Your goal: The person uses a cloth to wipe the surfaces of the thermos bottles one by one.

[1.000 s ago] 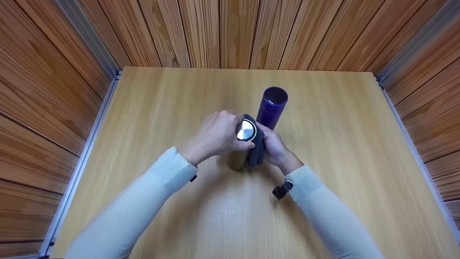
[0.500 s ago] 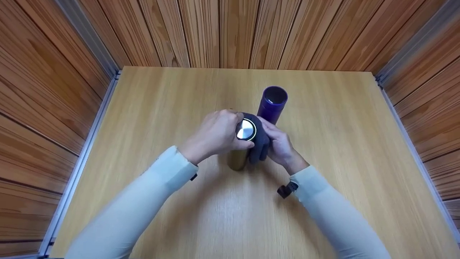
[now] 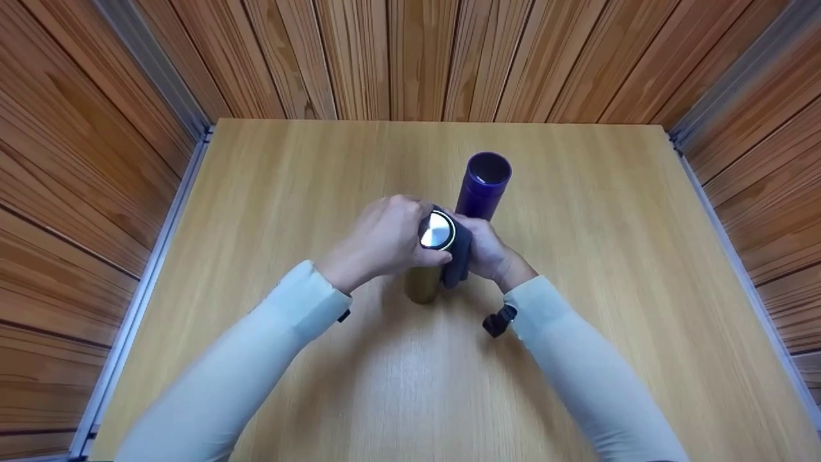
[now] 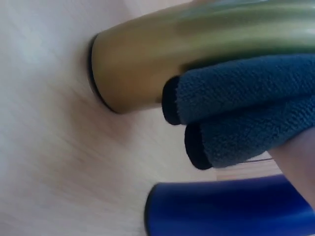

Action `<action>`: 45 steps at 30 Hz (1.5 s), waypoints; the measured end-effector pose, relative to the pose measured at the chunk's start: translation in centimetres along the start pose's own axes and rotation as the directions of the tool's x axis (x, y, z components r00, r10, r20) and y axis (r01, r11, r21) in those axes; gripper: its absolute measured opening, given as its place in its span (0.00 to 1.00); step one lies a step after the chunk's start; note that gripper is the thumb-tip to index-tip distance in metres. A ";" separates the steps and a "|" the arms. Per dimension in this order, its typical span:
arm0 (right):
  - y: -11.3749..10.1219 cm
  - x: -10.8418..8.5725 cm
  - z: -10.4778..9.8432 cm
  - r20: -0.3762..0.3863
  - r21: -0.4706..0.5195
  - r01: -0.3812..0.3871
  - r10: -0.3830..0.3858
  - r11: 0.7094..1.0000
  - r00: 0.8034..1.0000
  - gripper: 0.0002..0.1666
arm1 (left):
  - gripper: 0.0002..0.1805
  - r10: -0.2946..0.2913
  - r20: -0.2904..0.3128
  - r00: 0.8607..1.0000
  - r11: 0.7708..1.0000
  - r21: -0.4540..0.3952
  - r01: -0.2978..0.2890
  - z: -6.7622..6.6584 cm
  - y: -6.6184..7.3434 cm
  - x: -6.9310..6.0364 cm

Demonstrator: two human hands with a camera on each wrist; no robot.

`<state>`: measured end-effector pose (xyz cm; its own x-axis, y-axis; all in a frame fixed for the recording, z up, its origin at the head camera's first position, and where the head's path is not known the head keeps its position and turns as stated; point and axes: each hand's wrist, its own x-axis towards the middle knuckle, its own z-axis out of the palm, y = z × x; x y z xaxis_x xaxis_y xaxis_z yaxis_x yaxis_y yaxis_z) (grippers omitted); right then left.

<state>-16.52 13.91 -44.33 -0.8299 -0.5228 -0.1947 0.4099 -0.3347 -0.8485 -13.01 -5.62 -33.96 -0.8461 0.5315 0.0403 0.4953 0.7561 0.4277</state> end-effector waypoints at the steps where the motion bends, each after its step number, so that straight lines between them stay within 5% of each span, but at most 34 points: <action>1: 0.2 0.1 0.0 -0.017 -0.003 0.003 -0.003 1.000 1.000 0.16 | 0.31 -0.001 0.001 1.000 1.000 0.001 0.001 0.0 0.0 0.0; 8: 1.5 0.6 0.2 -0.111 -0.026 0.046 -0.048 0.999 0.993 0.21 | 0.31 -0.013 0.006 1.000 1.000 -0.008 0.013 0.1 0.2 0.1; 12: 2.6 0.7 0.3 -0.230 -0.049 0.062 -0.072 0.997 0.971 0.27 | 0.30 -0.020 0.006 1.000 1.000 -0.004 0.020 0.0 0.2 0.0; 16: 3.0 0.1 0.3 -0.269 -0.082 0.064 -0.084 0.995 0.959 0.30 | 0.30 -0.016 0.004 1.000 1.000 0.007 0.016 0.0 0.2 0.0; 22: 1.8 -1.1 0.5 -0.107 -0.021 0.179 -0.180 0.984 0.978 0.29 | 0.31 -0.007 0.003 1.000 1.000 0.007 0.007 0.1 0.2 0.1; 26: 1.1 -1.3 0.5 0.018 0.000 0.232 -0.232 0.973 0.972 0.25 | 0.32 0.001 -0.007 1.000 1.000 0.006 -0.001 0.0 0.2 0.0; 39: 2.5 -0.5 -0.6 -0.127 -0.070 0.064 -0.072 0.996 0.989 0.29 | 0.30 -0.007 -0.003 1.000 1.000 -0.016 0.007 0.0 0.1 0.0; 45: 3.7 0.1 -1.9 -0.169 -0.259 0.005 -0.051 0.966 0.984 0.26 | 0.29 0.000 -0.008 1.000 1.000 0.002 0.000 0.0 0.1 0.0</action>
<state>-15.84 14.07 -48.37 -0.9016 -0.3653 -0.2319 0.2937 -0.1231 -0.9479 -12.99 -5.56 -33.88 -0.8475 0.5286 0.0474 0.4959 0.7569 0.4257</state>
